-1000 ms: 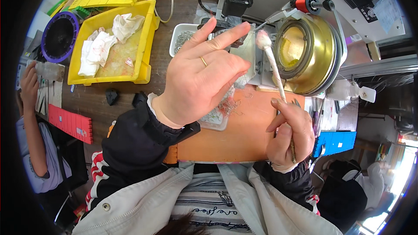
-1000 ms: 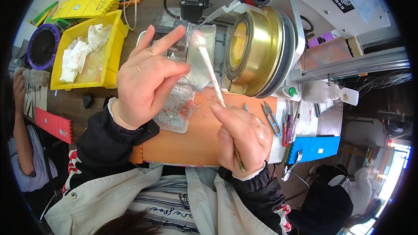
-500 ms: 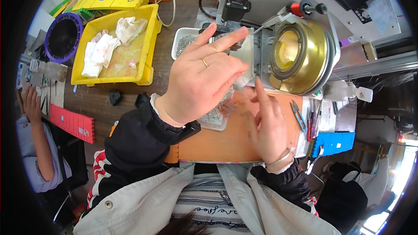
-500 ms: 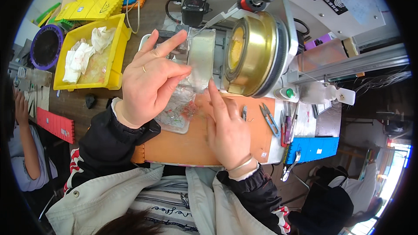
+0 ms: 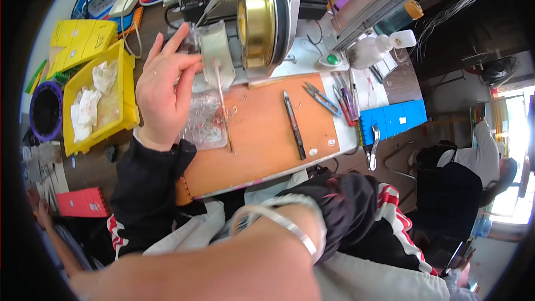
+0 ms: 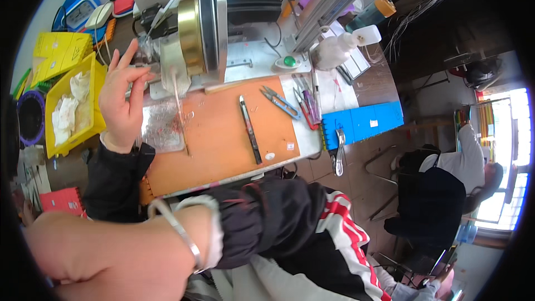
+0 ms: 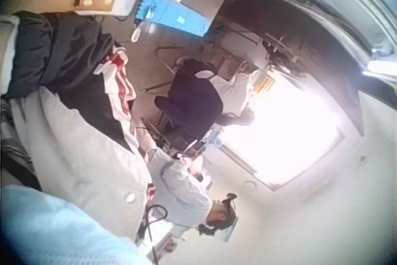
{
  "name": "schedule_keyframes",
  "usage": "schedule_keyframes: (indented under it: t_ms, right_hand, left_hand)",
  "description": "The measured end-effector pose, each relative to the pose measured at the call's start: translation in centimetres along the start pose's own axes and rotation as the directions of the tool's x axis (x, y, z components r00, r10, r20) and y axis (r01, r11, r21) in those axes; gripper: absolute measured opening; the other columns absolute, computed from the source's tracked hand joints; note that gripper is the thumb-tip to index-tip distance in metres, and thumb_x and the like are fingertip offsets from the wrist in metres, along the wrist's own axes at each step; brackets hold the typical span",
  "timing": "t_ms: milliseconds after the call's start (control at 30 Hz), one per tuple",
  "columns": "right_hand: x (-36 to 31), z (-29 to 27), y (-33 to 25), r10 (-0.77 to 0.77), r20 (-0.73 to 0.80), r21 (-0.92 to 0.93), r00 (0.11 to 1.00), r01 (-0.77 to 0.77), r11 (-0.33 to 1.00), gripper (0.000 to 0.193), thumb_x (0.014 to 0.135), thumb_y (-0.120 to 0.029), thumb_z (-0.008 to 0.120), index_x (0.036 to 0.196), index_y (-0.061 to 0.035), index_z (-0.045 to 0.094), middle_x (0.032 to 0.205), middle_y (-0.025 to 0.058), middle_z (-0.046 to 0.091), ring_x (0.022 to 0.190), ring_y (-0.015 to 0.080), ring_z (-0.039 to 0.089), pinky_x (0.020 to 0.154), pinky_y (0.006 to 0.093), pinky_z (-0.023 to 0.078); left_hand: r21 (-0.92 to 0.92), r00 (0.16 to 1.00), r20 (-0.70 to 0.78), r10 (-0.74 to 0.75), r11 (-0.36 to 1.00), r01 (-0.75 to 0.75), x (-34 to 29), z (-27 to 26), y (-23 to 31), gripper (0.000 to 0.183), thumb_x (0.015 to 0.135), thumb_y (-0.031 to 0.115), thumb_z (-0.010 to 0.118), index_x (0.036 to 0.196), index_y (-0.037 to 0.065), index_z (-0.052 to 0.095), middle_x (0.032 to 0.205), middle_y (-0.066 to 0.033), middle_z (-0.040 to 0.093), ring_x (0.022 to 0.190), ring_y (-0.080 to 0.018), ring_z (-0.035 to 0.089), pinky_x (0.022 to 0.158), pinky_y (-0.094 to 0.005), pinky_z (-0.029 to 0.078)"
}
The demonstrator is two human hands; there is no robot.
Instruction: Assembling small electronic components and wiring at a workbench.
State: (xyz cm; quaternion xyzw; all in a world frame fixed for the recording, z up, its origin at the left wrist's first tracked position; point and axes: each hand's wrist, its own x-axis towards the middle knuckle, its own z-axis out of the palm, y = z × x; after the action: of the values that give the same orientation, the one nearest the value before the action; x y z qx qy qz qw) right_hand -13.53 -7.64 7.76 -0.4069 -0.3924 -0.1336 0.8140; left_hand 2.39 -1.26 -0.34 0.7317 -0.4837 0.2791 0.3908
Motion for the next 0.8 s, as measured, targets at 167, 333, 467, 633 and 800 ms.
schedule_keyframes:
  t_ms: [167,333,467,633,800]
  right_hand:
    - [-13.6,2.8,-26.5,-0.037,0.001,0.162,0.999,0.037,0.986,0.025,0.098,-0.019,0.051,0.105,0.0006,0.064,0.102,0.0140,0.067,0.083,0.0273,0.063,0.069,0.0372,0.047]
    - [-9.1,1.3,-23.9,-0.043,-0.072,0.199,0.996,0.057,0.978,0.023,0.097,-0.018,0.053,0.108,-0.0005,0.064,0.103,0.0125,0.067,0.084,0.0248,0.063,0.070,0.0353,0.048]
    - [-7.5,-2.5,-22.2,-0.061,-0.078,0.308,0.995,0.082,0.948,0.023,0.097,-0.018,0.054,0.110,-0.0014,0.063,0.104,0.0112,0.067,0.086,0.0228,0.063,0.071,0.0338,0.048]
    - [-5.5,-3.5,-21.2,-0.050,-0.082,0.407,0.995,0.080,0.910,0.023,0.096,-0.017,0.056,0.112,-0.0025,0.063,0.105,0.0097,0.067,0.088,0.0203,0.064,0.072,0.0320,0.049]
    - [-1.1,-2.3,-11.5,-0.051,-0.090,0.487,0.995,0.089,0.869,0.023,0.096,-0.016,0.057,0.115,-0.0037,0.062,0.107,0.0081,0.067,0.089,0.0178,0.064,0.074,0.0301,0.050]
  left_hand:
    - [0.044,0.998,0.036,-0.048,0.998,0.046,-1.2,-1.0,0.1,0.010,0.091,-0.005,0.057,0.096,0.002,0.062,0.086,-0.0119,0.071,0.122,-0.0394,0.061,0.110,-0.0546,0.036]
    - [-0.002,0.998,0.036,-0.051,0.999,0.051,-1.0,-0.7,-0.1,0.010,0.093,-0.005,0.055,0.097,0.002,0.062,0.086,-0.0110,0.071,0.125,-0.0387,0.059,0.112,-0.0542,0.033]
    - [0.012,0.997,0.053,-0.063,0.998,0.062,-1.2,-1.1,-0.1,0.011,0.093,-0.005,0.055,0.096,0.002,0.062,0.088,-0.0108,0.071,0.126,-0.0385,0.058,0.113,-0.0539,0.033]
    - [0.016,0.996,0.056,-0.068,0.998,0.068,-1.2,-1.0,-0.3,0.012,0.092,-0.006,0.056,0.096,0.003,0.063,0.091,-0.0114,0.071,0.125,-0.0392,0.059,0.112,-0.0540,0.034]
    - [-0.031,0.998,0.040,-0.054,0.998,0.056,-0.9,-1.0,-0.5,0.015,0.087,-0.008,0.059,0.096,0.003,0.064,0.088,-0.0097,0.072,0.124,-0.0394,0.060,0.111,-0.0541,0.035]
